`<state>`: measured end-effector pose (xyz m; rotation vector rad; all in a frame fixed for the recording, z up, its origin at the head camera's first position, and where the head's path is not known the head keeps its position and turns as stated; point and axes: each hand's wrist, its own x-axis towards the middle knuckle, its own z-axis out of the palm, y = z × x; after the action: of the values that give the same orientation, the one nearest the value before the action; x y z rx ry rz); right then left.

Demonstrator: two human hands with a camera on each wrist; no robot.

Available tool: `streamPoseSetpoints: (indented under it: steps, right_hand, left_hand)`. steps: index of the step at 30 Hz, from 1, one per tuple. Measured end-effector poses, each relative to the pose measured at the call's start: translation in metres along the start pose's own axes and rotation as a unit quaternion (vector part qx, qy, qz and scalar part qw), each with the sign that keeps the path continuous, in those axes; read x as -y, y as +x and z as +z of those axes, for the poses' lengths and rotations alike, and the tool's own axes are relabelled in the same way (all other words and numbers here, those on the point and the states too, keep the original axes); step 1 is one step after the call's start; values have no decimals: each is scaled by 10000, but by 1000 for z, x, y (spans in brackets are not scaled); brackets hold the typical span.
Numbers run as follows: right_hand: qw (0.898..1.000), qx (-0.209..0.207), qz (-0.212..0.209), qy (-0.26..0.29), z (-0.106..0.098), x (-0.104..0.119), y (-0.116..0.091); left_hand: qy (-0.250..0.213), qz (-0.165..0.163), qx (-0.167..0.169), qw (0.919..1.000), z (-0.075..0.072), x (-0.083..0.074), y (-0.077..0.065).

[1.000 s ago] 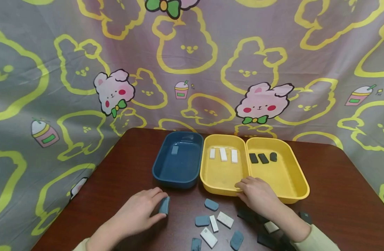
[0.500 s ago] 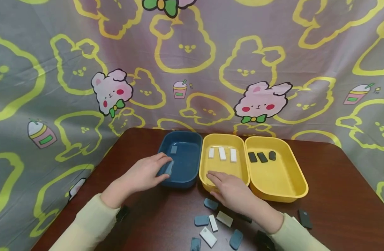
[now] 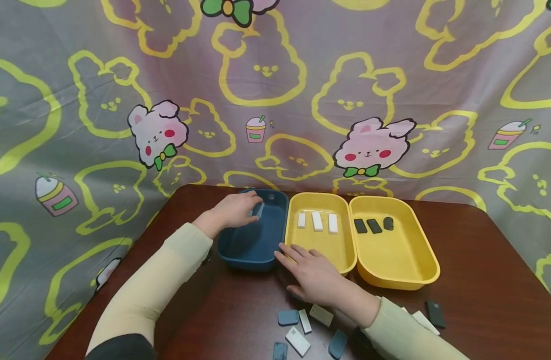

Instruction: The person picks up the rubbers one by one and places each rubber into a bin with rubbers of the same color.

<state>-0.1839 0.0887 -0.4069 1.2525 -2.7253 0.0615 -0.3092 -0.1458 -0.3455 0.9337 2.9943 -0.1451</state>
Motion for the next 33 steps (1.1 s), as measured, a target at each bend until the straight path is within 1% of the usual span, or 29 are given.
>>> streamPoseSetpoints:
  steps: [3,6,9,13,16,21,30,33]
  right_hand:
    - [10000,0,15,-65,2,0,-1]
    - [10000,-25,38,-56,2,0,-1]
    - [10000,-39,48,-67,3,2,-1]
    - [9999,13,88,-72,4,3,0]
    - [9999,77,129,-53,4,4,0]
    - [9999,86,129,-57,2,5,0]
    - [9997,165,153,28,2,5,0]
    - [9997,184,163,52,3,4,0]
  left_hand:
    - [95,-148,238,9996,5,5,20]
    - [131,-222,377,9990,9,8,35]
    - [226,-186,487,9984,12,9,46]
    - [362,-130,677,9970,17,8,56]
    - [288,-188,863,9957,22,5,62]
    - [116,-403,1127,9927,28,0,67]
    - [137,-603,1362,9887,36,-3,70]
    - [155,-673,1388,9879,39,-2,72]
